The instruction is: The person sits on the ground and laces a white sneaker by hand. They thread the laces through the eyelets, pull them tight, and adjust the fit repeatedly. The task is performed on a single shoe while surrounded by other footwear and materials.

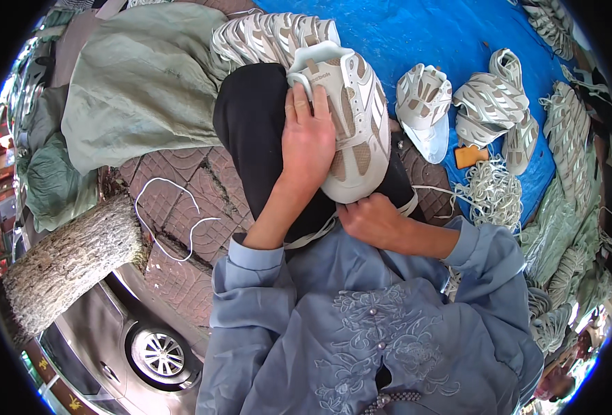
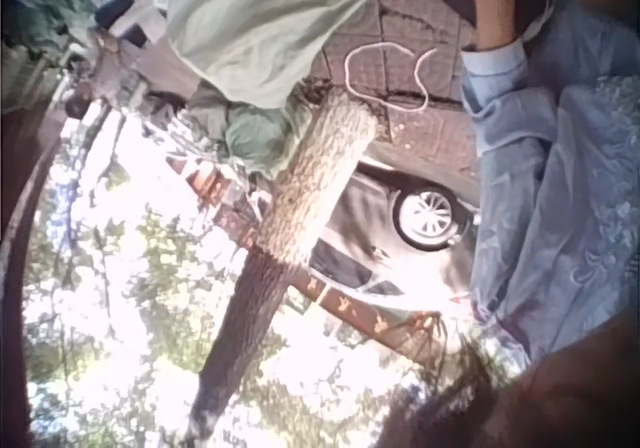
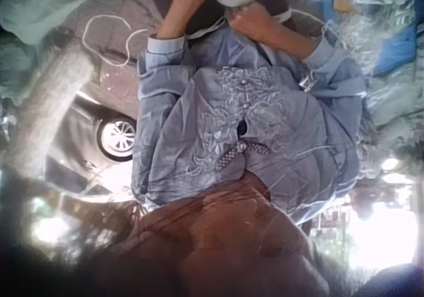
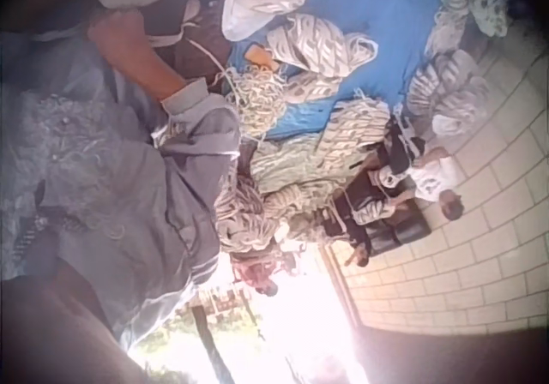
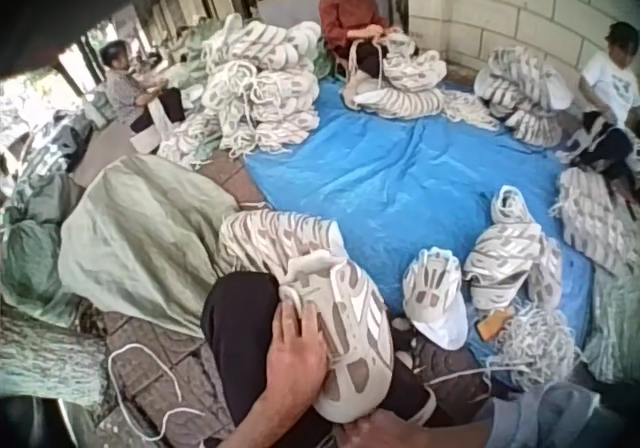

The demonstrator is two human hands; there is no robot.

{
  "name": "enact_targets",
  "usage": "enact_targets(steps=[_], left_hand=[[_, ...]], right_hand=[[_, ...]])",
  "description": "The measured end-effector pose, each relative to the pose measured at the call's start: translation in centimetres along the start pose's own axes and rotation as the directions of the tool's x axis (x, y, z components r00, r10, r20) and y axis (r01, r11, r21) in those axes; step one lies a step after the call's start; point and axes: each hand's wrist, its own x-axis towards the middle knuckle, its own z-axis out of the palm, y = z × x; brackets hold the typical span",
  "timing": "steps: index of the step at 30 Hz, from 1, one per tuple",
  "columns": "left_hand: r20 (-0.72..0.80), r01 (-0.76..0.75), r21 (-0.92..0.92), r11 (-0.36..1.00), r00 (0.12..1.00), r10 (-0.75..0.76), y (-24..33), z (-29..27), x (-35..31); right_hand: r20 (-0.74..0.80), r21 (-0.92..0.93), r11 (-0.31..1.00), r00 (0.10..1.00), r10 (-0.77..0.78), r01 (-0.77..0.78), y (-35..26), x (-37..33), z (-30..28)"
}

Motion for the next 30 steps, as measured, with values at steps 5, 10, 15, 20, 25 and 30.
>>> enact_targets(steps=[5, 10, 15, 20, 25, 30], left_hand=[[0.002, -0.028, -0.147, 0.989, 1.000, 0.029, -0.2, -1.9, -0.4], [0.170, 0.063, -0.655, 0.753, 0.983, 0.066, 1.2, -7.2, -3.4], [0.476, 0.319, -0.796, 0.514, 0.855, 0.206, 3.7, -8.9, -4.5], [0.815, 0.700, -0.572, 0.428, 0.544, 0.199, 0.8, -10.3, -5.0], [0.871, 0.702, -0.374, 0.606, 0.490, -0.029, -2.2, -13.2, -5.8], [0.715, 0.516, -0.550, 0.656, 0.697, 0.051, -0.2, -12.6, -5.5]], right_hand=[[-0.055, 0.160, 0.983, 0.995, -0.087, 0.095, 0.6, 0.2, -0.4], [-0.052, 0.824, 0.559, 0.970, 0.238, -0.093, 3.2, -1.0, -5.3], [-0.172, 0.838, 0.546, 0.954, 0.244, 0.011, 5.6, -0.9, -9.0], [-0.199, 0.754, 0.657, 0.952, 0.234, -0.004, 7.9, -2.3, -9.7], [-0.174, 0.714, 0.691, 0.928, 0.331, -0.113, 9.6, -5.8, -9.1], [-0.111, 0.425, 0.900, 0.982, 0.153, -0.092, 7.6, -4.1, -7.4]])
